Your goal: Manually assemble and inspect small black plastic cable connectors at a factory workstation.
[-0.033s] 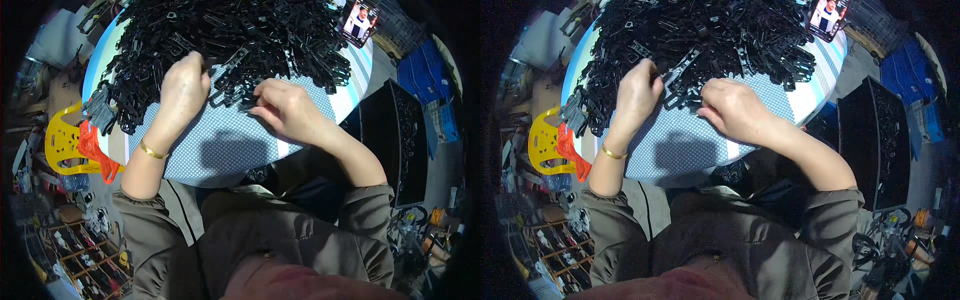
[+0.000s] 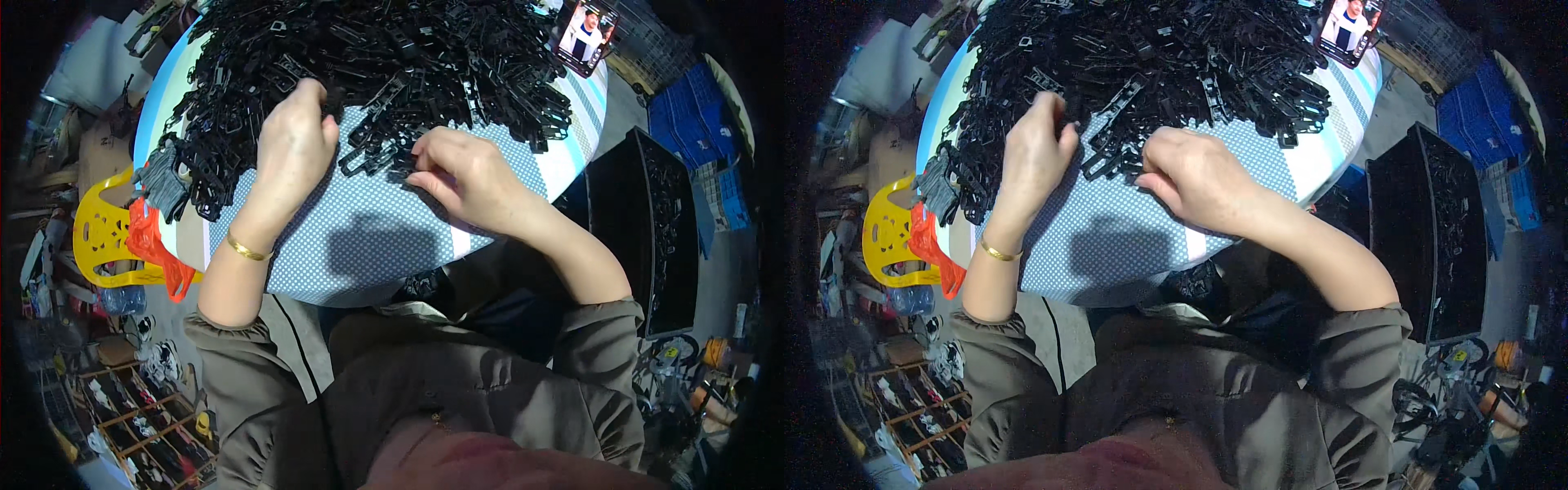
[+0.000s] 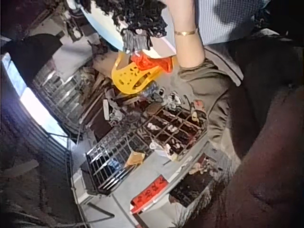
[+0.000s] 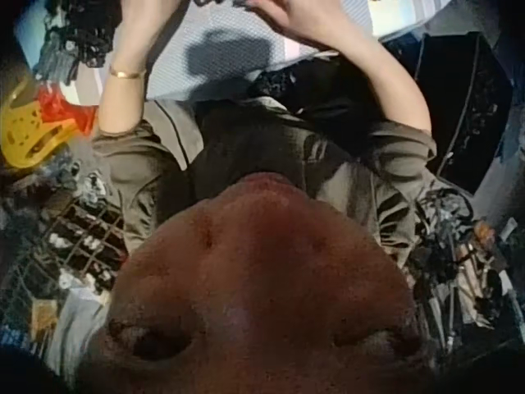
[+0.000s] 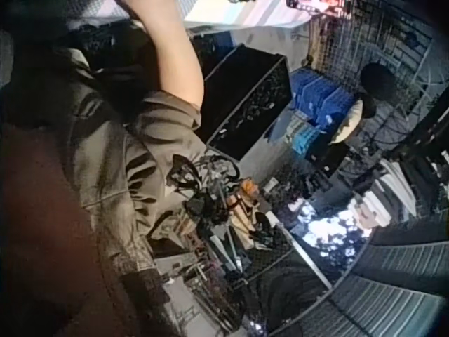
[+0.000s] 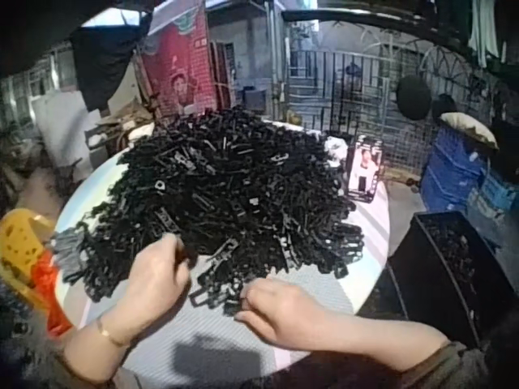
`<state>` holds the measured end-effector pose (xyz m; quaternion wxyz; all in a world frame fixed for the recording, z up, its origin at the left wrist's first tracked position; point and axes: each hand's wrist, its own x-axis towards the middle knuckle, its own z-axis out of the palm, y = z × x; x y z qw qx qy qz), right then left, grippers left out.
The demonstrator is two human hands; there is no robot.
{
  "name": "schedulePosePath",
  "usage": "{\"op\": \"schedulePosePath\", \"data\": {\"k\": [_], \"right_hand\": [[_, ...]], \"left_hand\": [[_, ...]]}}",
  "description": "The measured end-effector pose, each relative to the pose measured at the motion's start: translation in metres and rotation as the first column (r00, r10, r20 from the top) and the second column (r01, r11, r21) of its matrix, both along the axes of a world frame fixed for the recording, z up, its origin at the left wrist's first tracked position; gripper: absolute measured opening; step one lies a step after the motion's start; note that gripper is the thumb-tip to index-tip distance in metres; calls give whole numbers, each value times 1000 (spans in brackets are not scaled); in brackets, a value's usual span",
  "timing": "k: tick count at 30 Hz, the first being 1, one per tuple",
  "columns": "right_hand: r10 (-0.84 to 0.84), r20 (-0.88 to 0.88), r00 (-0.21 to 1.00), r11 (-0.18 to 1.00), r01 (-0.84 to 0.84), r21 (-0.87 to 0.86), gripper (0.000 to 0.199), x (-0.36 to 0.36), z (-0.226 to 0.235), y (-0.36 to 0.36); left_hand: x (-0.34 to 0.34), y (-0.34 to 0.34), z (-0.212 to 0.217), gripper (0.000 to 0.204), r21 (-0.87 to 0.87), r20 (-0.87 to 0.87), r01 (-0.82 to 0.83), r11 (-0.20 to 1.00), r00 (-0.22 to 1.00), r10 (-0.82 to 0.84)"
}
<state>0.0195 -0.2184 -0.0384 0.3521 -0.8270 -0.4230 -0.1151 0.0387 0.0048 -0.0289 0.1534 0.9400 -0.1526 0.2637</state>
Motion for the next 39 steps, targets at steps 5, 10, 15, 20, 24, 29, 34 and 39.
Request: {"op": "schedulePosePath", "data": {"k": [5,10,15,20,24,29,34,39], "right_hand": [[-35,-26,999,995,37,91,26,7,-1,-2],[-46,-328,944,970,120,209,31,12,4,-7],[81,-83,993,988,-69,139,26,17,-5,-8],[14,-218,976,976,34,216,27,8,6,-4],[40,-136,990,948,5,317,31,6,3,-4],[136,-304,943,903,8,429,28,11,8,-8],[37,-409,912,916,132,378,24,12,8,-11],[432,-701,567,718,254,648,23,23,1,-14]], "left_hand": [[-6,-9,15,46,-541,-268,71,838,930,-252],[-20,-17,14,15,-848,-443,45,529,487,-753],[-26,-28,8,16,-816,-566,-32,577,252,-785],[-25,-26,5,27,-780,-592,-133,611,473,-653],[-25,-31,3,28,-787,-581,-111,606,462,-670],[-19,-27,-3,16,-897,-439,-245,369,385,-812],[-21,-33,-8,14,-881,-467,-251,400,589,-659],[-24,-33,0,12,-915,-384,-192,354,684,-621]]}}
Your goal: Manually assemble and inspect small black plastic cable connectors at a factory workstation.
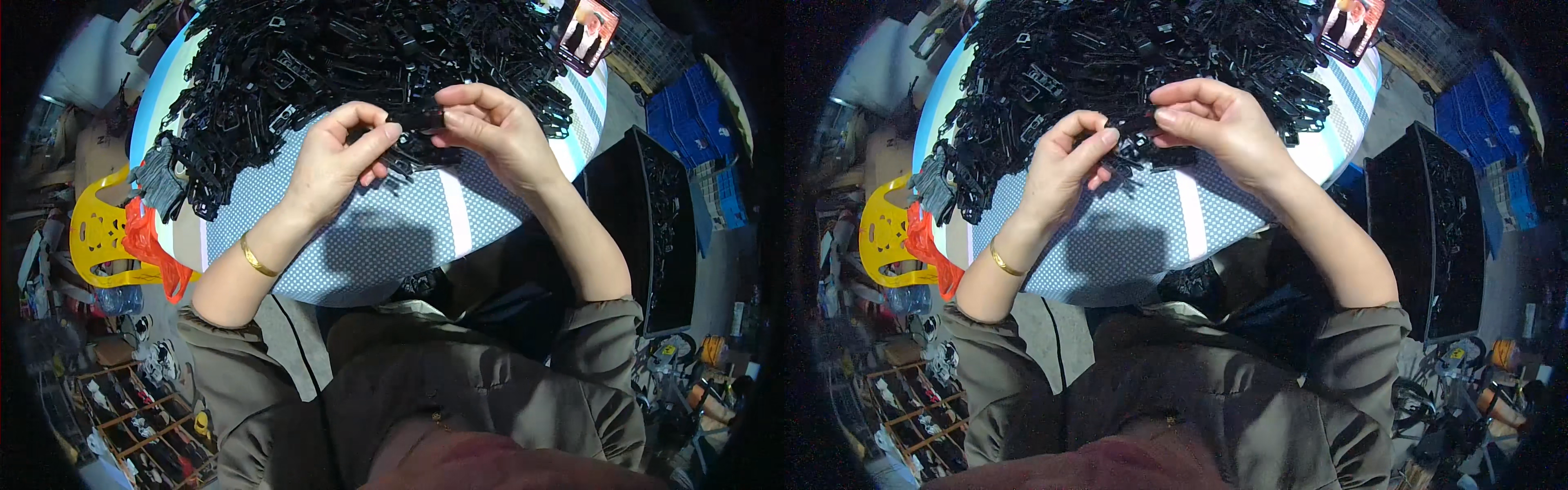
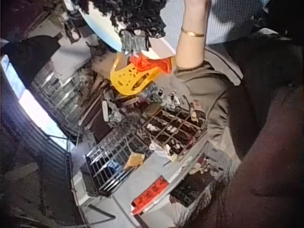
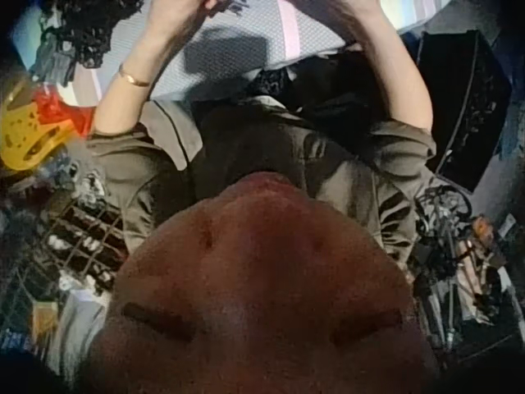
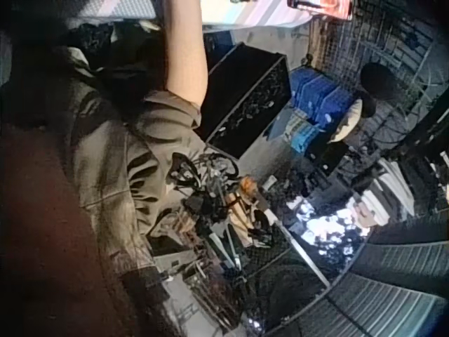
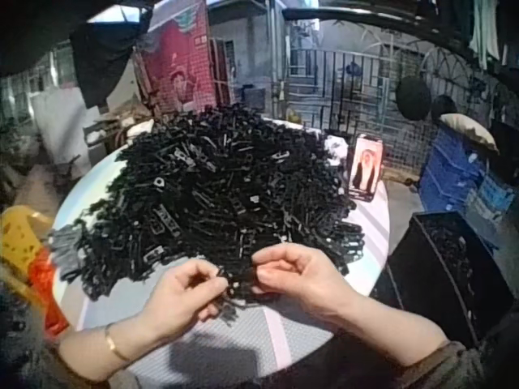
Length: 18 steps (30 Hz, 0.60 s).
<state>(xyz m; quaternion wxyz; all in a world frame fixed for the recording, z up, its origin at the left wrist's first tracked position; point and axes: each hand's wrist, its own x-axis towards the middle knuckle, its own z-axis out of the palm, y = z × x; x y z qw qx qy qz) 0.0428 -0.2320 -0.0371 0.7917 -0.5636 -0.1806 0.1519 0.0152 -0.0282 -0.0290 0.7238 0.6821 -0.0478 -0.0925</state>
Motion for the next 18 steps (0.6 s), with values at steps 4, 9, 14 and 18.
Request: {"op": "schedulePosePath", "data": {"k": [4,9,14,18], "right_hand": [[58,-118,991,997,-52,54,26,6,-1,-3],[-249,268,931,916,316,-247,24,-1,5,3],[65,454,889,919,123,-374,29,2,15,-10],[587,231,776,622,-249,-742,21,-19,31,0]], "left_hand": [[-1,3,4,12,-85,-21,44,995,999,-46],[-1,3,8,11,-61,-13,82,995,996,-83],[5,6,6,20,36,-2,-152,988,988,152],[24,28,-2,26,-137,-131,-133,982,985,116]]}}
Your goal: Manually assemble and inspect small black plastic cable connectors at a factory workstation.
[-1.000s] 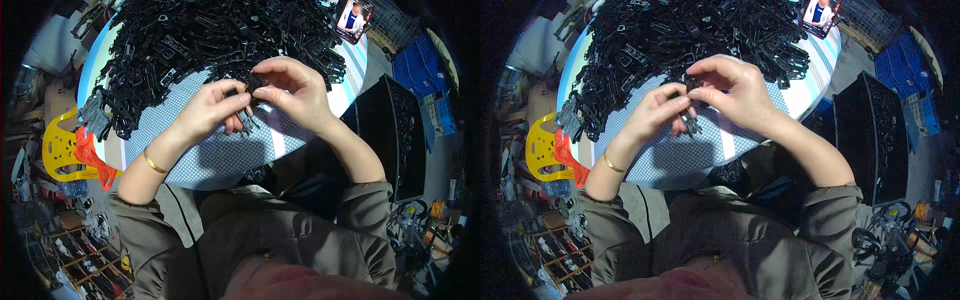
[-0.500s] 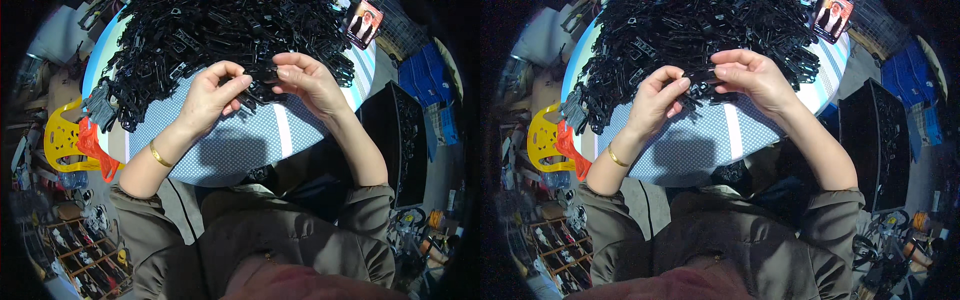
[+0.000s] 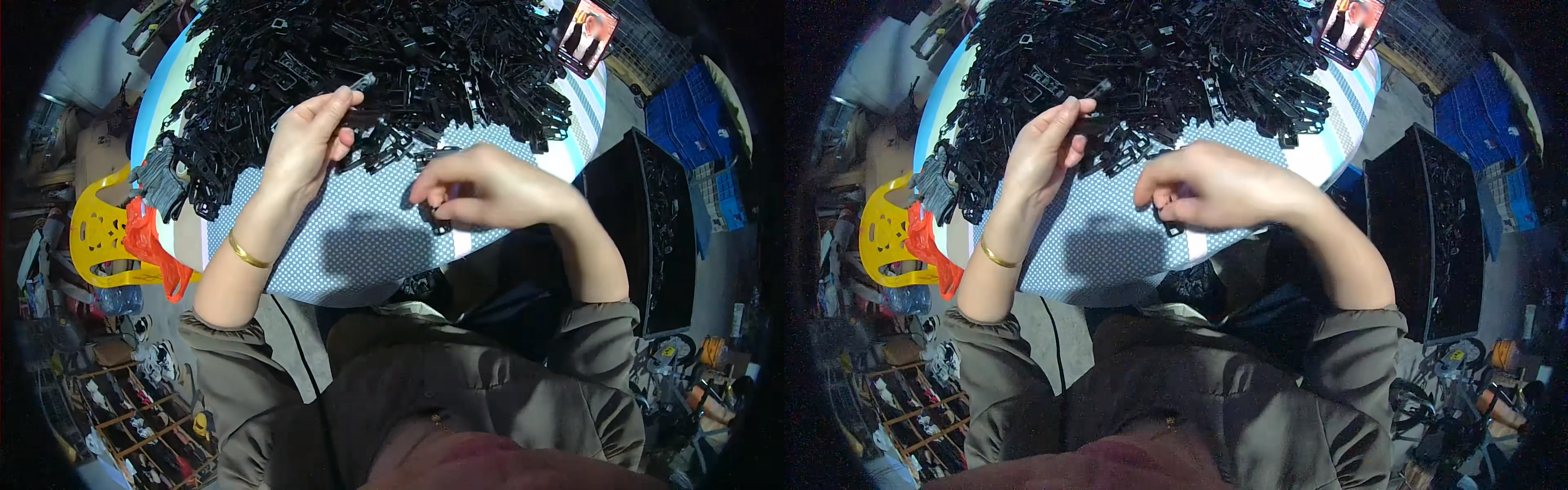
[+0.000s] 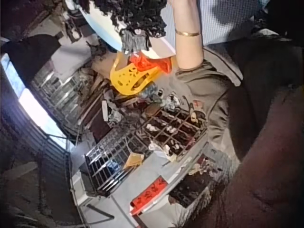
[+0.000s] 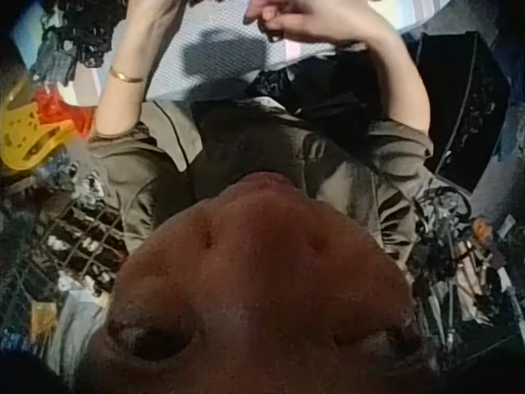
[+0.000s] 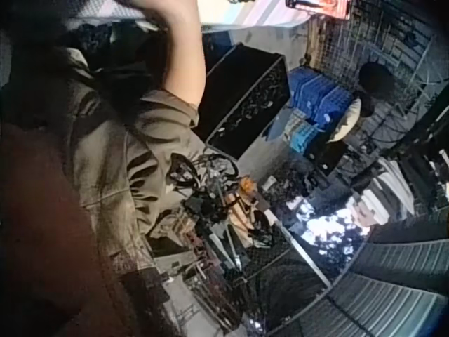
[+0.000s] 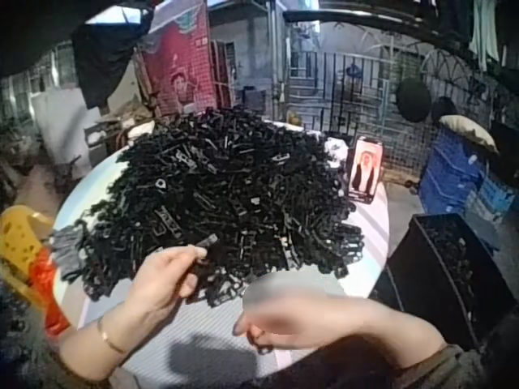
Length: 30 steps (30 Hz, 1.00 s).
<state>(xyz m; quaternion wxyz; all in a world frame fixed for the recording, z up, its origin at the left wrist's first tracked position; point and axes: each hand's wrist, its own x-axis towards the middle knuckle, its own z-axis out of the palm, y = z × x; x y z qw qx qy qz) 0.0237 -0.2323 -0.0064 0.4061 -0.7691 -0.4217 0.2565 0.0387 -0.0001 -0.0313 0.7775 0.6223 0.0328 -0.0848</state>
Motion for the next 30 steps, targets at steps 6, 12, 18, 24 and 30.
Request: {"op": "schedulePosePath", "data": {"k": [6,12,18,24,30], "right_hand": [[-241,570,785,966,253,61,22,-19,-10,7],[-167,655,737,964,261,-48,24,-40,-21,15],[-419,576,702,904,268,332,15,-22,-17,11],[-489,764,421,865,125,486,22,-2,-13,11],[-478,806,349,874,101,475,25,5,-23,20]], "left_hand": [[-5,-6,12,29,-145,9,-86,986,996,88],[-7,-10,7,38,-91,105,90,992,991,-80],[-9,-14,4,38,0,75,110,994,991,-110],[-21,-26,7,40,-69,-23,155,986,987,-157],[-23,-26,5,43,16,9,238,971,971,-238]]}}
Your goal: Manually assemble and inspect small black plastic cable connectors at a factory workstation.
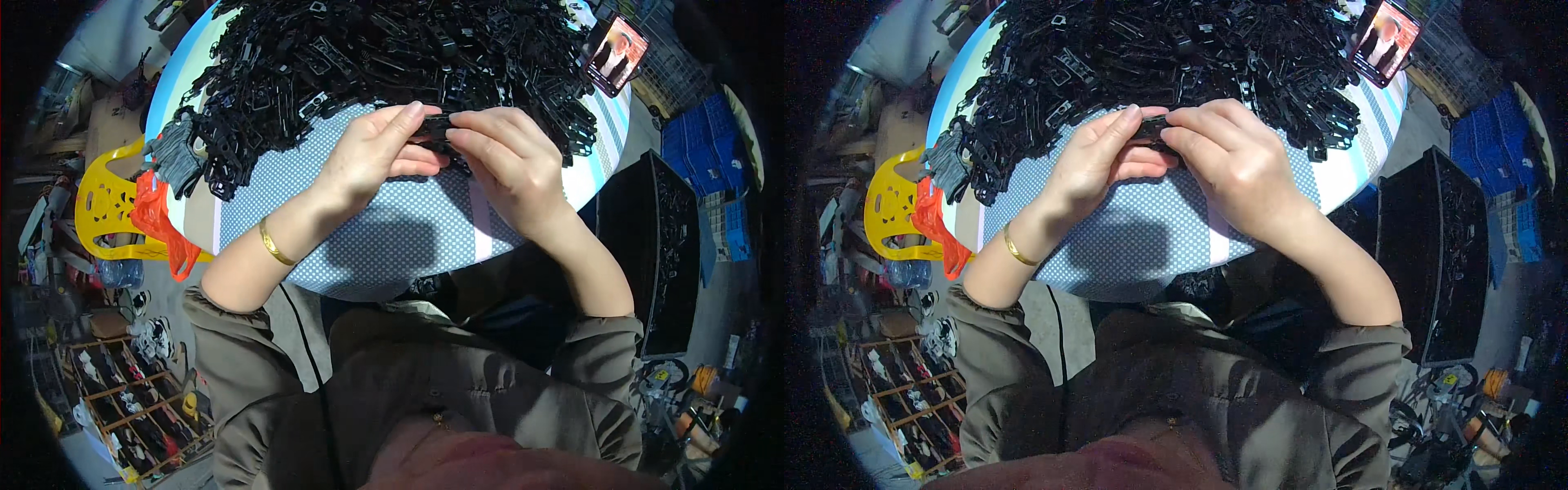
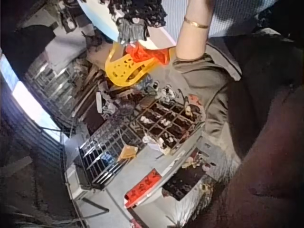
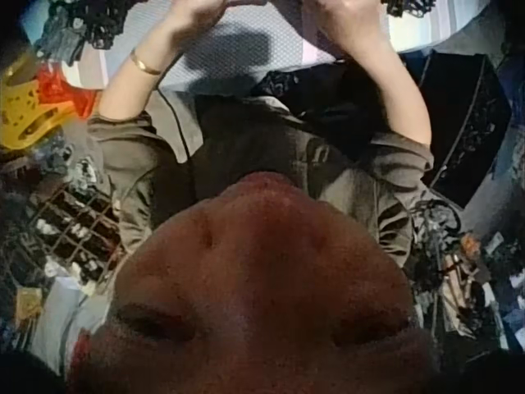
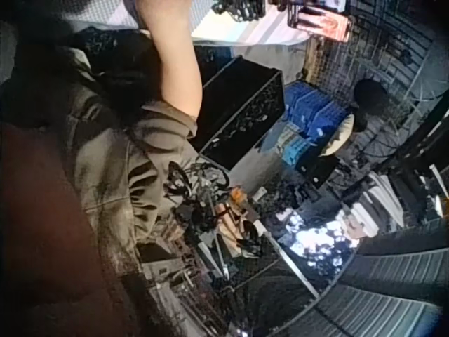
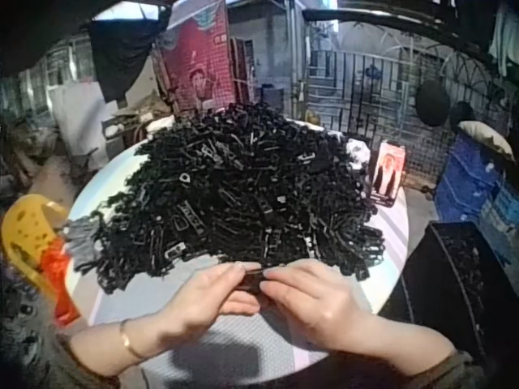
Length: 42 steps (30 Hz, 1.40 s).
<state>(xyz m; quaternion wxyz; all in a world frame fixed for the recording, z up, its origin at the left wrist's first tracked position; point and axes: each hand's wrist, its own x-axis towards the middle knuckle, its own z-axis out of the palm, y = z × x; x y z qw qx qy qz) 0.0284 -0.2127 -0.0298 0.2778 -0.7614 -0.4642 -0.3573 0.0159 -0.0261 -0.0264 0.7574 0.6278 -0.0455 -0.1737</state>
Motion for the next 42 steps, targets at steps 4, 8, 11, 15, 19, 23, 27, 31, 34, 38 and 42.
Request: {"op": "schedulePosePath", "data": {"k": [4,8,11,15,19,23,27,31,34,38,42], "right_hand": [[-15,55,998,999,14,30,23,2,2,1],[-22,43,999,1000,22,2,22,3,5,0],[-8,16,1000,1000,8,6,22,4,3,0],[-9,18,1000,1000,9,-16,21,3,5,-2],[-18,28,999,1000,18,-23,20,3,6,-2],[-13,13,1000,1000,13,-18,21,5,3,-2],[-6,-52,999,1000,5,-21,21,7,-2,0],[-29,26,999,999,30,-44,23,5,-8,1],[-32,125,992,997,41,-64,25,9,-7,5],[-88,122,989,979,109,-174,32,11,-6,4],[-64,-106,992,996,70,50,42,20,-4,4]], "left_hand": [[0,-1,-7,43,-25,42,-13,1000,999,14],[0,1,-10,42,2,127,-3,1000,992,2],[-1,1,-11,42,49,164,-7,999,986,-1],[0,2,-11,40,65,183,-12,998,983,0],[-1,2,-10,40,71,168,-12,997,986,0],[-2,1,-9,40,86,141,3,996,990,-15],[-3,1,-9,39,30,137,47,998,989,-51],[3,1,-11,39,-88,82,80,993,994,-73],[6,7,-12,39,-176,82,130,976,990,-117],[9,12,-7,40,-190,95,91,977,993,-74],[22,26,8,43,-183,205,-59,981,974,96]]}}
